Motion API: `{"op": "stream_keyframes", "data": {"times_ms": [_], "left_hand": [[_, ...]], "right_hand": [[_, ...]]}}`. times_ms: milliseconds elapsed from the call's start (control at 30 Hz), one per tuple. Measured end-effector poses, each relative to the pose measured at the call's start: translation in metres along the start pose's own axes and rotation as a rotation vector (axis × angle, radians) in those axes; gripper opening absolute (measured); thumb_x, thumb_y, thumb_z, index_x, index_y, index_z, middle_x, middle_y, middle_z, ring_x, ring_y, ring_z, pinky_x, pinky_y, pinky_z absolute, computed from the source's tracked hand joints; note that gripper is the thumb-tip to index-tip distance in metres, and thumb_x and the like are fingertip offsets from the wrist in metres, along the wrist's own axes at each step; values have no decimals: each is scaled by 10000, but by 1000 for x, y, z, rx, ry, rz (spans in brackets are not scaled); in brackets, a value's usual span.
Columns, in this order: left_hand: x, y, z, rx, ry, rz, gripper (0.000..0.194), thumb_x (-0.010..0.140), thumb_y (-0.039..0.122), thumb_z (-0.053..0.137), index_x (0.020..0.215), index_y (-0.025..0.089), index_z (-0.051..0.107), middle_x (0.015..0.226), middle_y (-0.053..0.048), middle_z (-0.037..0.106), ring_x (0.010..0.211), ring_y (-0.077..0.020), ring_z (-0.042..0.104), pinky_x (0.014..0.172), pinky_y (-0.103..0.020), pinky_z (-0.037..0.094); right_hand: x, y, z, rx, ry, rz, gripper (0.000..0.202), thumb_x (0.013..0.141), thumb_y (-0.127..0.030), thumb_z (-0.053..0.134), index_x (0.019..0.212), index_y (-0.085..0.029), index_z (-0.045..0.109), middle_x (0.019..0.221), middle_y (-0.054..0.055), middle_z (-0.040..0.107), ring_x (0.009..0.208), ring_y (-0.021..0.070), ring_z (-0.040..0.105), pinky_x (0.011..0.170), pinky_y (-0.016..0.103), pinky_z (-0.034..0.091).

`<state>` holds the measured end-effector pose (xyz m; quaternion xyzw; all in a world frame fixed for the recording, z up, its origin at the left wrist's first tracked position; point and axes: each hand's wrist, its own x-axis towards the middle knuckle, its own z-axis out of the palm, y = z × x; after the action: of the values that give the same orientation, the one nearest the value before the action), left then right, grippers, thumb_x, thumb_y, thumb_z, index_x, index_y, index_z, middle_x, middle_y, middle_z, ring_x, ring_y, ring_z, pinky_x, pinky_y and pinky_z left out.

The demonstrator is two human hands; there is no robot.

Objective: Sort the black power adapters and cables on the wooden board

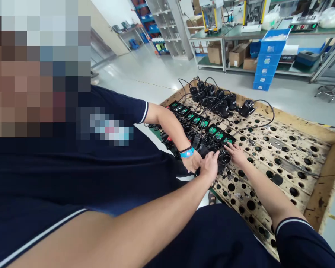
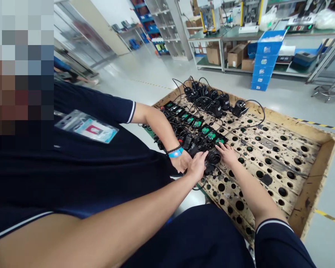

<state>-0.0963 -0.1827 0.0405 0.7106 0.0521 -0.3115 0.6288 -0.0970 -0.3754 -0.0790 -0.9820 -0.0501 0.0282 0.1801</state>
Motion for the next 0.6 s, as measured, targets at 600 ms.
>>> {"op": "stream_keyframes", "data": {"times_ms": [600], "left_hand": [[-13,-19,-43,1607,-297,1104,428,989,100,378,1335,221,599,1495,-84,544,1537,-194,250,1246,-555,296]], "right_hand": [[14,19,16,-57,-4,-66,568,964,-287,455,1531,-300,418,1627,37,349,1327,358,462,1010,536,478]]}}
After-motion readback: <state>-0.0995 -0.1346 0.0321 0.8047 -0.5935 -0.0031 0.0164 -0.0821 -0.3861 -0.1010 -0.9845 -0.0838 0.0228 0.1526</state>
